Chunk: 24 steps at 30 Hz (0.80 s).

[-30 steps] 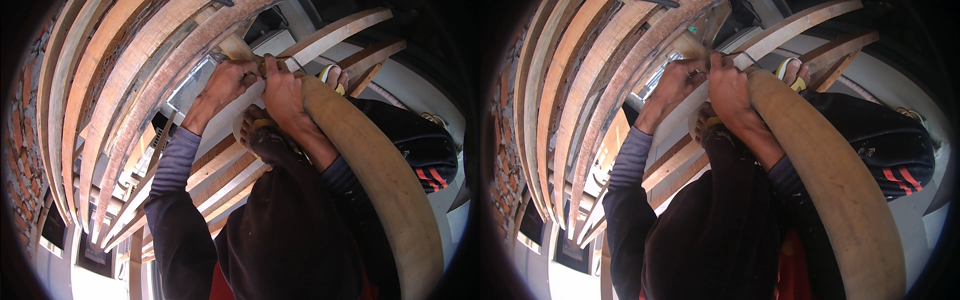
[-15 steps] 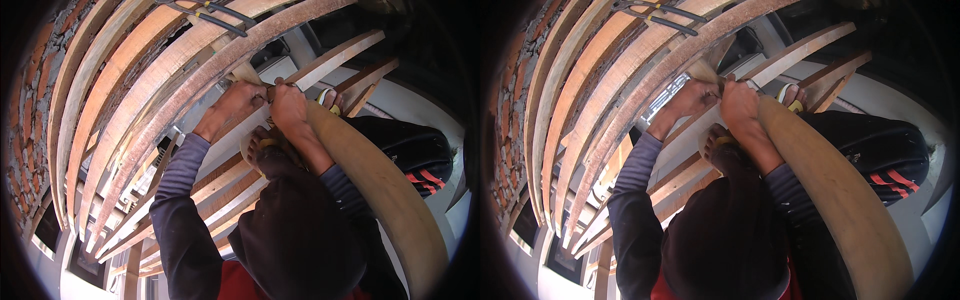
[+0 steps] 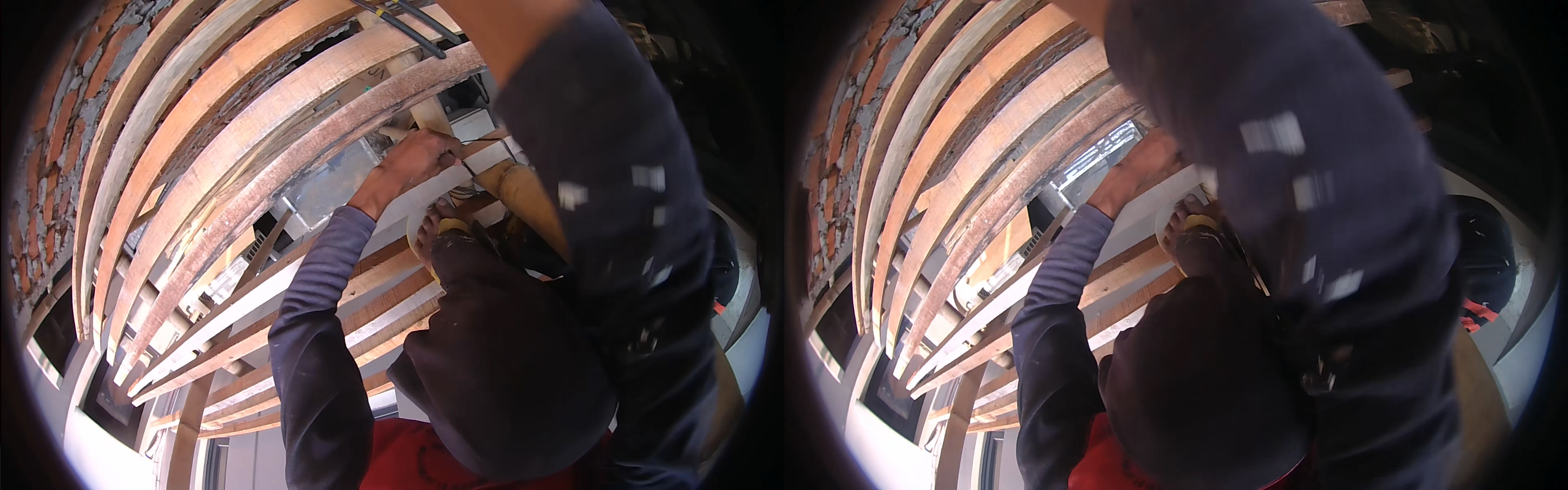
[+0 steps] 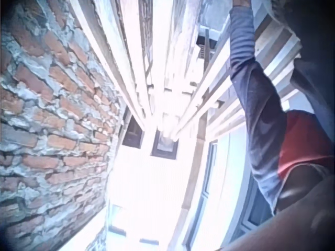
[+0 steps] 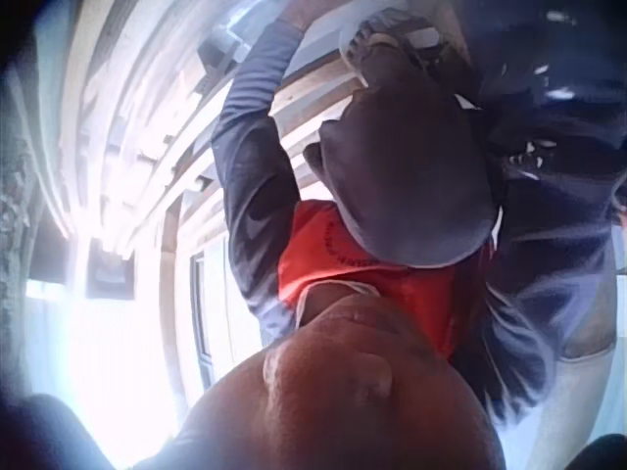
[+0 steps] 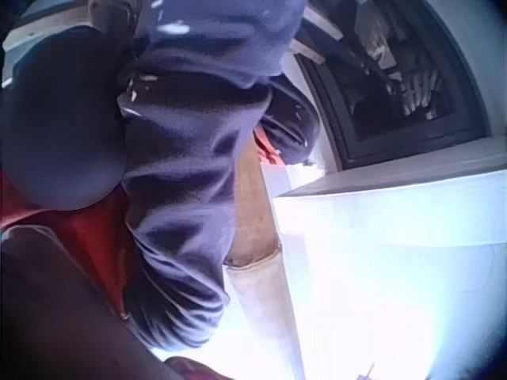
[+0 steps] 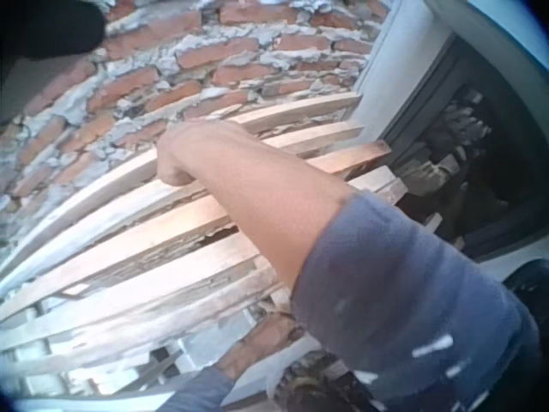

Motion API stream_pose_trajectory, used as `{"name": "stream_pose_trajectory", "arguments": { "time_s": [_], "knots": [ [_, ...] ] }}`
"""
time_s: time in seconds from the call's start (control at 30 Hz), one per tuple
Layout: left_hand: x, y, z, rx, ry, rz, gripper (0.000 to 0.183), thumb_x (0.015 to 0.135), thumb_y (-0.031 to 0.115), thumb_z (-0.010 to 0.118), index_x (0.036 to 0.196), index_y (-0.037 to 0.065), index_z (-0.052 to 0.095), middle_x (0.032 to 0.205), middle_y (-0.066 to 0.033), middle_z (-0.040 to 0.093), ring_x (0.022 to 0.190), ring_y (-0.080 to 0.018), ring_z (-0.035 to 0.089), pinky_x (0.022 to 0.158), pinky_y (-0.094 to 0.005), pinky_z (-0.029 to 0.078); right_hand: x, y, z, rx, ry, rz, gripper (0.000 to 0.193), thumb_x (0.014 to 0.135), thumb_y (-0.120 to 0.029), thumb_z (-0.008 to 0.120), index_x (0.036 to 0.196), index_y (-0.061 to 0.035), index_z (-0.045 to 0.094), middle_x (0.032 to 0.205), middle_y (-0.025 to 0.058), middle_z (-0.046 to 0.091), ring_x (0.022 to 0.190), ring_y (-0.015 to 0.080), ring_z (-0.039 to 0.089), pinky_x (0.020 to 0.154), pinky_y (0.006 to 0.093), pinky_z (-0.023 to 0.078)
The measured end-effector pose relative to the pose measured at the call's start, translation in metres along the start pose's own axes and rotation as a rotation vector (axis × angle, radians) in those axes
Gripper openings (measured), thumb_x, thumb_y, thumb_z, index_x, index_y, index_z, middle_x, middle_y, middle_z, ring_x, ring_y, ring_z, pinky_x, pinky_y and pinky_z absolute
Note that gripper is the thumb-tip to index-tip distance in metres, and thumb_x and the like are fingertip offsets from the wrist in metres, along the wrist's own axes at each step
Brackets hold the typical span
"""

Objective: The person secures wooden slats to a central pole using wire. They use pliers to twist and tighten the wire around the slats and pole, ensuring the slats are held in place.

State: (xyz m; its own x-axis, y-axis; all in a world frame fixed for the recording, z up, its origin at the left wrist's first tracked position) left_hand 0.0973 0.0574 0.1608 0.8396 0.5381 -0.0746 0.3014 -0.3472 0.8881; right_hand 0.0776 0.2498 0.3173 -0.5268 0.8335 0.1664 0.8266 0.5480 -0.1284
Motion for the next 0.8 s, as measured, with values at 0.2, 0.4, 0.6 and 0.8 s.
{"name": "stream_pose_trajectory", "arguments": {
  "time_s": [0.2, 0.4, 0.6, 0.8],
  "knots": [
    [-0.021, -0.015, 0.010, -0.067, 0.071, -0.063, 0.011, 0.084, 0.014, 0.063, 0.091, 0.005, 0.066, 0.085, -0.0124, 0.068, 0.083, -0.0338, 0.065, 0.074, -0.0405, 0.052, -0.024, -0.017, 0.049, -0.342, -0.181, -0.268, 0.059, 0.079, -0.031, 0.065, 0.126, -0.0003, 0.047, 0.120, 0.0236, 0.050, 0.105, 0.0370, 0.056, 0.082, 0.0441, 0.050],
    [-0.028, -0.017, 0.013, -0.033, 0.079, -0.125, 0.013, 0.084, 0.017, 0.064, 0.090, 0.006, 0.065, 0.086, -0.0161, 0.066, 0.085, -0.0356, 0.063, 0.075, -0.0427, 0.051, -0.032, 0.043, 0.093, -0.037, -0.272, 0.133, 0.056, 0.081, -0.025, 0.061, 0.125, 0.0019, 0.040, 0.113, 0.0273, 0.047, 0.102, 0.0430, 0.054, 0.083, 0.0487, 0.048],
    [-0.014, -0.016, 0.015, -0.083, 0.062, -0.125, 0.014, 0.085, 0.019, 0.064, 0.091, 0.007, 0.067, 0.085, -0.0141, 0.067, 0.084, -0.0343, 0.064, 0.076, -0.0426, 0.051, -0.023, 0.082, 0.123, 0.013, -0.383, 0.211, 0.053, 0.082, -0.022, 0.060, 0.125, 0.0010, 0.041, 0.107, 0.0261, 0.051, 0.099, 0.0409, 0.056, 0.082, 0.0482, 0.048],
    [-0.015, -0.024, 0.020, -0.106, 0.032, -0.230, 0.017, 0.084, 0.023, 0.066, 0.093, 0.010, 0.070, 0.092, -0.0119, 0.069, 0.085, -0.0310, 0.065, 0.077, -0.0397, 0.052, -0.033, 0.077, 0.106, 0.109, -0.585, 0.147, 0.051, 0.082, -0.019, 0.059, 0.127, -0.0008, 0.044, 0.104, 0.0238, 0.055, 0.096, 0.0367, 0.058, 0.081, 0.0458, 0.049]
  ]
}}
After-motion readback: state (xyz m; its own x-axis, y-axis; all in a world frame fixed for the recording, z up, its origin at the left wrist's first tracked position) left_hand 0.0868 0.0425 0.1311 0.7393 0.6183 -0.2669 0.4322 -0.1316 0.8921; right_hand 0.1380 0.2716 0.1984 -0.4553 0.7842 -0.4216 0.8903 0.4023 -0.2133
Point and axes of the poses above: each hand's wrist, its own x-axis towards the middle knuckle, its own z-axis out of the palm, y = z × x, the point moved 5 cm from there along x, towards the middle knuckle
